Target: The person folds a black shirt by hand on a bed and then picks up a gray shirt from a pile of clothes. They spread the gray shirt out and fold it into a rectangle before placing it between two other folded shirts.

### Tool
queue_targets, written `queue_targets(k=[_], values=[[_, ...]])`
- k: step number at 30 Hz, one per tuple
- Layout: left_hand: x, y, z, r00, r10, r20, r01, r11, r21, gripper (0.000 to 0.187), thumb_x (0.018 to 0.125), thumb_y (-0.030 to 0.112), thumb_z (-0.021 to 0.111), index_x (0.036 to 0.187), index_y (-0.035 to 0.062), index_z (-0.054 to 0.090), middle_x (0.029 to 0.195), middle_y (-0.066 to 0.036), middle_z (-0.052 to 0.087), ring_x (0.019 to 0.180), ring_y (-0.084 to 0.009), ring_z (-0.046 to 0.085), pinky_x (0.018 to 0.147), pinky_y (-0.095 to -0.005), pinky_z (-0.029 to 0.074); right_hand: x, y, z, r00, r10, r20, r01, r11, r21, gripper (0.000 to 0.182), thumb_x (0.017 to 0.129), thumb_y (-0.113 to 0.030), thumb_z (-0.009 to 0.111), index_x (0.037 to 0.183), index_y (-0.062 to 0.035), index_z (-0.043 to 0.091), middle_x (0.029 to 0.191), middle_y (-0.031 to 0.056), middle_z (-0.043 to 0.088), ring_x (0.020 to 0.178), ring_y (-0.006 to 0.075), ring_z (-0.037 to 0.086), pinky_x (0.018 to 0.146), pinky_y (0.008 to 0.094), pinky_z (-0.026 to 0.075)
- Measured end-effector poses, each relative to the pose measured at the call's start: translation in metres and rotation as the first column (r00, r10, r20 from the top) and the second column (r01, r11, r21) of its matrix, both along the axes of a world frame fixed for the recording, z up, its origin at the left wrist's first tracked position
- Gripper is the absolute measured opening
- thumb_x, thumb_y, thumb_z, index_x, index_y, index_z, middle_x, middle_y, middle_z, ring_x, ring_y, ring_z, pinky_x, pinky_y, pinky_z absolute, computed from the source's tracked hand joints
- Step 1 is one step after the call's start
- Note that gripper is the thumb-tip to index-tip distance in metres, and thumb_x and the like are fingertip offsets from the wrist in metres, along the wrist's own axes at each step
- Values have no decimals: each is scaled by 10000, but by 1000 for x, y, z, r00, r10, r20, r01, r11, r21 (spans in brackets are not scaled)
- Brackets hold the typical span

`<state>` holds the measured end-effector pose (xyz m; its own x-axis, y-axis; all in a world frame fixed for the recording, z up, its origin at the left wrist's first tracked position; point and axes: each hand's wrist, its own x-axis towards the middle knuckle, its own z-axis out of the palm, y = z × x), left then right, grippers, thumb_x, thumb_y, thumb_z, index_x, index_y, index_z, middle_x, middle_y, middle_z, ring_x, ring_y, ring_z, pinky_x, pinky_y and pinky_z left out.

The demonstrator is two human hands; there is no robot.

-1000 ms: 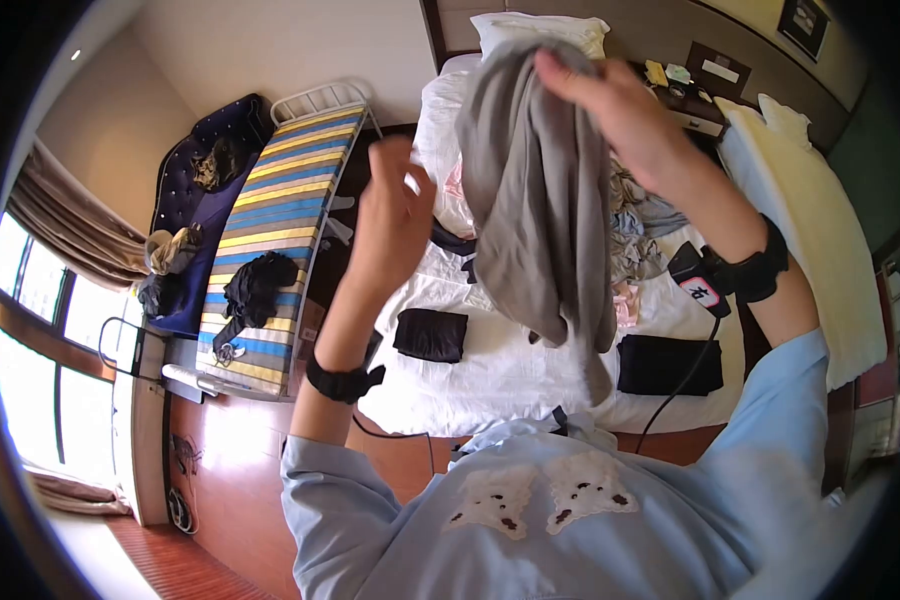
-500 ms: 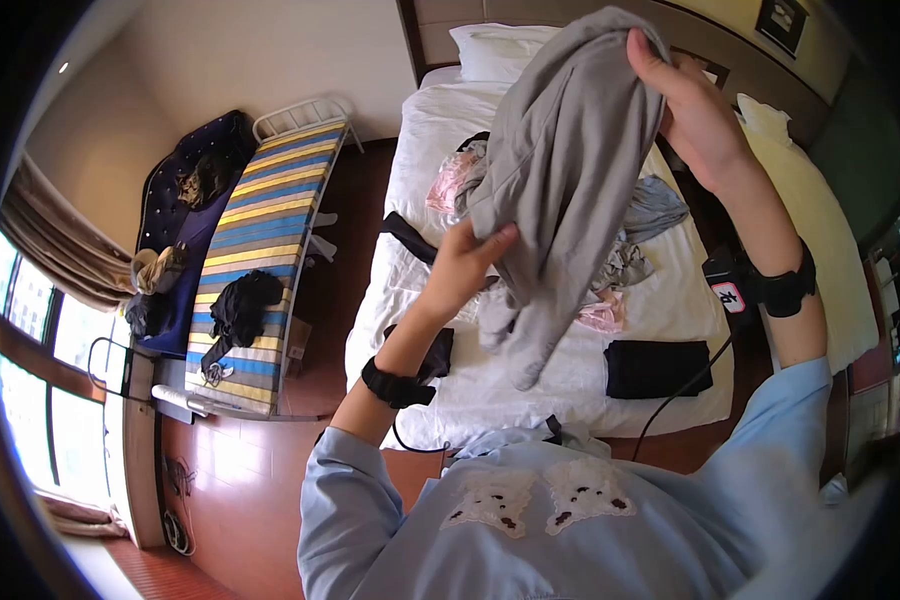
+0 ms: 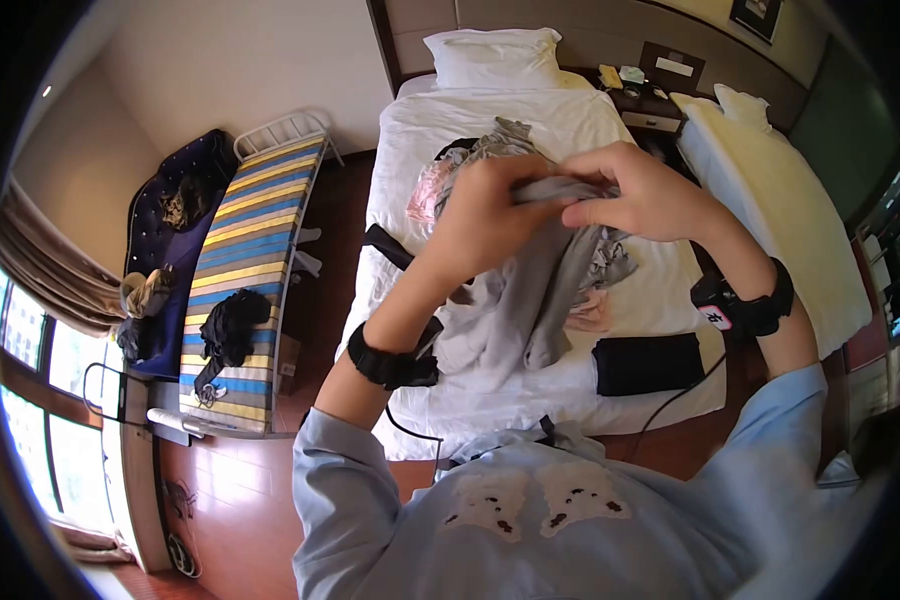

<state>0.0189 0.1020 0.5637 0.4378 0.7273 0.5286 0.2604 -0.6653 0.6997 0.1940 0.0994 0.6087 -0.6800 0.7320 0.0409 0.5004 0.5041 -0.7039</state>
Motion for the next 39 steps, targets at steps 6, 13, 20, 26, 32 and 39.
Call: queue_targets(k=[6, 13, 20, 26, 32, 39], values=[[-11, -4, -27, 989, -38, 146, 71, 971, -226, 338, 699, 224, 663, 902, -17, 542, 704, -95, 555, 677, -113, 492, 661, -254, 414, -6, 6, -25, 975, -109, -194, 109, 994, -14, 149, 758, -109, 523, 821, 26, 526, 723, 44, 519, 659, 83, 447, 617, 207, 361], [-29, -14, -83, 1000, 6, 24, 4, 911, -411, 293, 689, 87, 601, 960, 0, 534, 808, -90, 585, 768, -109, 522, 723, -272, 422, -3, 10, -8, 699, -233, -676, 56, 960, -273, 181, 811, -106, 456, 964, -31, 516, 883, 19, 559, 816, 85, 531, 734, 215, 409], [-42, -3, -171, 1000, 23, -6, -24, 909, -415, 258, 720, 65, 542, 973, 14, 545, 787, -81, 583, 689, -113, 526, 655, -264, 429, 19, 20, 15, 574, -244, -782, 128, 969, -209, 211, 814, -120, 469, 1003, -35, 509, 920, 14, 560, 854, 84, 521, 778, 218, 388], [-79, 12, -180, 861, 322, 394, 120, 624, -772, 281, 793, 179, 445, 962, -15, 558, 909, -45, 544, 825, -121, 493, 717, -229, 385, 34, 14, 19, 696, -326, -640, 351, 932, -94, 157, 798, -152, 487, 887, -34, 542, 826, -6, 557, 771, 56, 501, 705, 185, 364], [-103, 24, -124, 896, 296, 332, -20, 773, -634, 429, 823, 336, 442, 1043, -28, 502, 1014, -62, 486, 1010, -135, 386, 887, -235, 248, 81, 31, 8, 757, -462, -462, 536, 843, 34, 179, 782, -179, 509, 866, -25, 547, 818, 5, 552, 780, 68, 492, 711, 182, 351], [-114, 24, -72, 977, 177, -121, -180, 983, -15, 481, 628, 220, 717, 958, -59, 507, 701, -89, 545, 661, -105, 487, 641, -248, 406, 119, 35, -1, 729, -533, -429, 598, 801, 21, 164, 776, -183, 525, 844, -35, 549, 785, -16, 535, 771, 60, 470, 723, 181, 327]])
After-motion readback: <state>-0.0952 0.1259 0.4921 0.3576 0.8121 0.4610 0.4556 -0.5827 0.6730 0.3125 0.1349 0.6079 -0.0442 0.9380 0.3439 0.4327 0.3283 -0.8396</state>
